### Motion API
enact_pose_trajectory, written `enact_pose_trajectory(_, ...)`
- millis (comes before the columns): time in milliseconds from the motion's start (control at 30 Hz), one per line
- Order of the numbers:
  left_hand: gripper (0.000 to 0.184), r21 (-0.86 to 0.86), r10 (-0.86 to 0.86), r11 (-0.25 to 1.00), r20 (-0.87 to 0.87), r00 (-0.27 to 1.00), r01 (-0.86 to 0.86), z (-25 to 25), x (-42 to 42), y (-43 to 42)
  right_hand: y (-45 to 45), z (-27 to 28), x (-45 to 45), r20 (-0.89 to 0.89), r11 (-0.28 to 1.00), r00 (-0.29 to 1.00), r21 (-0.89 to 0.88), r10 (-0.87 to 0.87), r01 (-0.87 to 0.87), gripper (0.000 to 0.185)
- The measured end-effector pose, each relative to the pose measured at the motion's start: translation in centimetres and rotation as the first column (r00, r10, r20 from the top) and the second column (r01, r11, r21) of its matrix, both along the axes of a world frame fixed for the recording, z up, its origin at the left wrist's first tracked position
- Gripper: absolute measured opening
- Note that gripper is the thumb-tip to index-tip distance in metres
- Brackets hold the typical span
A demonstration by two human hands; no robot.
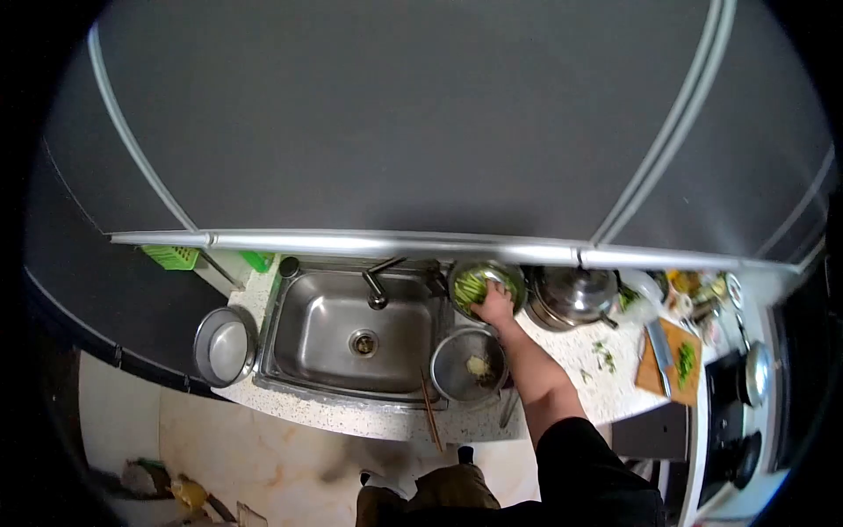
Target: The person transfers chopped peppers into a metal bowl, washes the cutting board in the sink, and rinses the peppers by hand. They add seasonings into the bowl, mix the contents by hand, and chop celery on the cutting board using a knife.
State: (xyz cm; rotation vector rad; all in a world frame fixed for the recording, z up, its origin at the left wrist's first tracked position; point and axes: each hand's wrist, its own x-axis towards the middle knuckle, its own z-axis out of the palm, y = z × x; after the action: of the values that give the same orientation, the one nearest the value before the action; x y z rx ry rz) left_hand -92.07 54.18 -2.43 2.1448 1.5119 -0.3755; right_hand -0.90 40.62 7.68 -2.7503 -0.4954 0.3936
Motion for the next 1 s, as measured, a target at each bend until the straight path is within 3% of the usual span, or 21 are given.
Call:
enact_pose_trajectory(33, 0.027, -0.050, 0.059, 0.997, -0.025, 0.998, -0.061, 0.4, 1.8, -1.5, 1.1, 0.4, 0.9, -0.149, 0.994, 0.988, -0.110, -0.029, 0.013, 0.105)
enact_pose_trajectory(67, 0.027, -0.086, 0.108, 0.990, -0.040, 0.993, -0.111, 0.8, 3.8, -2.8, 1.7, -1.3, 1.8, -0.173, 0.995, 0.984, -0.102, -0.036, 0.019, 0.103)
enact_pose_trajectory(133, 0.027, -0.132, 0.179, 0.974, -0.051, 0.983, -0.184, 1.4, 6.8, -5.1, 3.5, -5.4, 3.9, -0.291, 0.967, 0.955, -0.252, -0.050, -0.026, 0.099)
enact_pose_trajectory(367, 0.026, -0.208, 0.298, 0.930, -0.048, 0.953, -0.302, 1.0, 11.6, -9.4, 3.6, -4.6, 7.8, -0.231, 0.971, 0.972, -0.224, 0.030, -0.084, 0.095)
enact_pose_trajectory(1000, 0.024, -0.306, 0.356, 0.882, -0.066, 0.932, -0.358, -1.0, 10.8, -15.1, 0.7, -1.2, 11.3, -0.130, 0.976, 0.984, -0.162, 0.123, -0.143, 0.082)
